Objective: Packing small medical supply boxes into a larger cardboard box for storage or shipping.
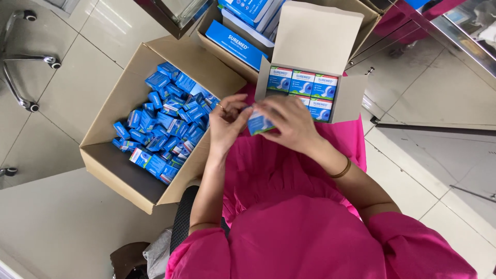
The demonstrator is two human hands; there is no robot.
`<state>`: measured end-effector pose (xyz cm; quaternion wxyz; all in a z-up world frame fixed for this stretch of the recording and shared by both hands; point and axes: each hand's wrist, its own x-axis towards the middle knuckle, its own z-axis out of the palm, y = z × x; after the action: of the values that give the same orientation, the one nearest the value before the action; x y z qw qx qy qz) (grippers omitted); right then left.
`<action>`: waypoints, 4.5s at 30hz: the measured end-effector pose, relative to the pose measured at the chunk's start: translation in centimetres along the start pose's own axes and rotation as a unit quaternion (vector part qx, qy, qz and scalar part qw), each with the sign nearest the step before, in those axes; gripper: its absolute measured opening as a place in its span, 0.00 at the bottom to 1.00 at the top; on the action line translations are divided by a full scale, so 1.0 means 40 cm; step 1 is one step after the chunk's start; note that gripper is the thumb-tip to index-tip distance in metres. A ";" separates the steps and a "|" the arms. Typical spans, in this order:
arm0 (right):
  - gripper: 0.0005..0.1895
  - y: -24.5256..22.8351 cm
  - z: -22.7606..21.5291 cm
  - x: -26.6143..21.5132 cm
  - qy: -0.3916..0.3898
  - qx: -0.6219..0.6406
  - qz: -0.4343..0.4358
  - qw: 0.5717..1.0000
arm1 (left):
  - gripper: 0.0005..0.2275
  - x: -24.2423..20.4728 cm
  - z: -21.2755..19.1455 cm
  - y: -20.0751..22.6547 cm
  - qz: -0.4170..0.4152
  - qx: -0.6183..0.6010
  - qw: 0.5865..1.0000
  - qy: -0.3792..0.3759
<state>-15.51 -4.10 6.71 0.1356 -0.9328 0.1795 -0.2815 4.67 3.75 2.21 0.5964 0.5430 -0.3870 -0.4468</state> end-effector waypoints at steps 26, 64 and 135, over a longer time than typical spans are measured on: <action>0.30 0.133 0.073 -0.058 0.036 0.060 0.216 0.974 | 0.20 0.050 0.153 -0.246 -0.164 0.055 0.980 0.096; 0.13 0.105 0.000 -0.101 0.081 0.092 0.256 0.959 | 0.15 0.196 -0.514 -0.485 -0.115 0.736 0.667 0.006; 0.28 0.121 -0.102 -0.137 0.000 -0.044 0.231 0.972 | 0.25 -0.097 -0.566 -0.140 -0.024 0.721 0.642 0.262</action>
<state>-23.36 -6.81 5.67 0.1555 -0.8710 0.4027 -0.2346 24.29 14.21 -5.78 0.0819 0.9042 -0.4015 0.1203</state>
